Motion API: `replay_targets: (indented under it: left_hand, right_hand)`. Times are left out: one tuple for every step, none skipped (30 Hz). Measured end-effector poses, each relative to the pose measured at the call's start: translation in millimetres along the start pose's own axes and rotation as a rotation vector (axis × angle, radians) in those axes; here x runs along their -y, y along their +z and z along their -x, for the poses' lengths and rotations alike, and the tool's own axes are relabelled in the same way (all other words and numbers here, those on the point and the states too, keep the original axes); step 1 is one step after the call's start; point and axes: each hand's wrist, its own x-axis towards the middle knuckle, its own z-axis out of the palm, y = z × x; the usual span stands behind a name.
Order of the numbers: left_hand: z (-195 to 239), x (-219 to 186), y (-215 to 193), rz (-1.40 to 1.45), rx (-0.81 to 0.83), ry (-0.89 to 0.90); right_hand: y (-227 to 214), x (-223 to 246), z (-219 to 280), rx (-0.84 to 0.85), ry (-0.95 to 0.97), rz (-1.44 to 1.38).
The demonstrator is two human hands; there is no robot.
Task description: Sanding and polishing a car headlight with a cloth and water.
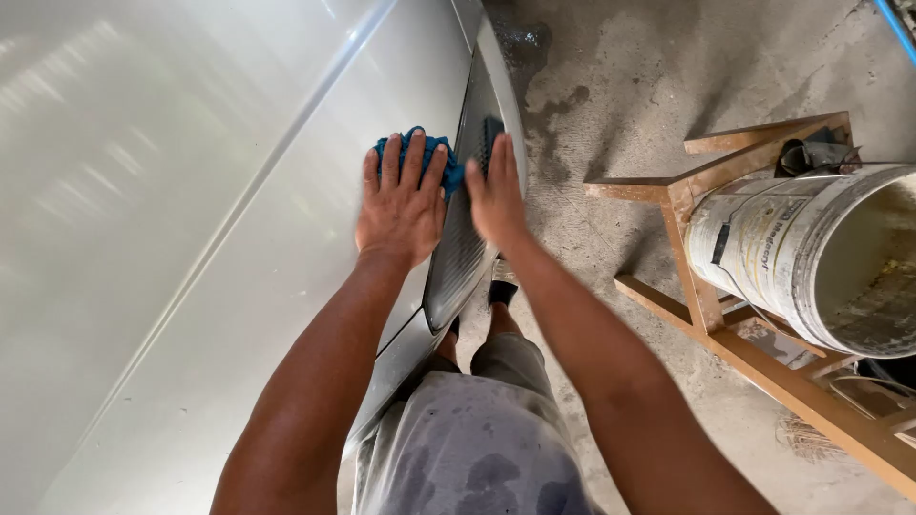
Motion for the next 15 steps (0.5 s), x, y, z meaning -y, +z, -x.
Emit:
replay_targets:
  left_hand:
    - [0, 1, 4, -0.003, 0.0, 0.0]
    - [0, 2, 7, 0.005, -0.029, 0.002]
    - [-2, 1, 11, 0.018, -0.059, 0.006]
    - [-2, 1, 11, 0.02, -0.06, 0.007]
    - [-1, 1, 10, 0.013, -0.053, 0.007]
    - [-1, 2, 10, 0.006, -0.046, 0.008]
    - [1, 1, 5, 0.009, -0.044, 0.007]
    - [3, 0, -1, 0.002, -0.004, 0.001]
    - [4, -1, -8, -0.006, 0.033, -0.002]
    - [2, -2, -7, -0.005, 0.031, 0.0]
    - [1, -1, -5, -0.003, 0.024, -0.001]
    - [0, 0, -2, -0.002, 0.016, -0.002]
    - [0, 1, 2, -0.003, 0.02, -0.003]
    - [0, 2, 6, 0.004, -0.011, 0.002]
    - [-2, 2, 10, 0.01, -0.044, 0.008]
  right_hand:
    - [-3, 5, 1, -0.001, 0.0, -0.003]
    - [-7, 9, 2, 0.034, 0.013, -0.04]
    - [-13, 13, 2, 0.069, 0.028, -0.072]
    - [-9, 12, 28, 0.067, 0.028, -0.069]
    - [-4, 12, 53, 0.017, -0.064, -0.026]
    - [1, 13, 78, -0.032, -0.157, 0.018]
    - [2, 16, 107, -0.03, -0.156, 0.02]
    - [3, 19, 136, -0.035, -0.212, -0.001]
    - [3, 23, 164, -0.044, -0.268, -0.022]
    - [6, 19, 164, -0.046, -0.268, -0.02]
    - [10, 16, 164, -0.025, -0.229, -0.033]
    - [15, 13, 165, -0.004, -0.189, -0.045]
    - [15, 9, 133, -0.002, -0.187, -0.047]
    - [15, 5, 102, -0.036, -0.085, -0.083]
    - [15, 0, 69, -0.072, 0.016, -0.118]
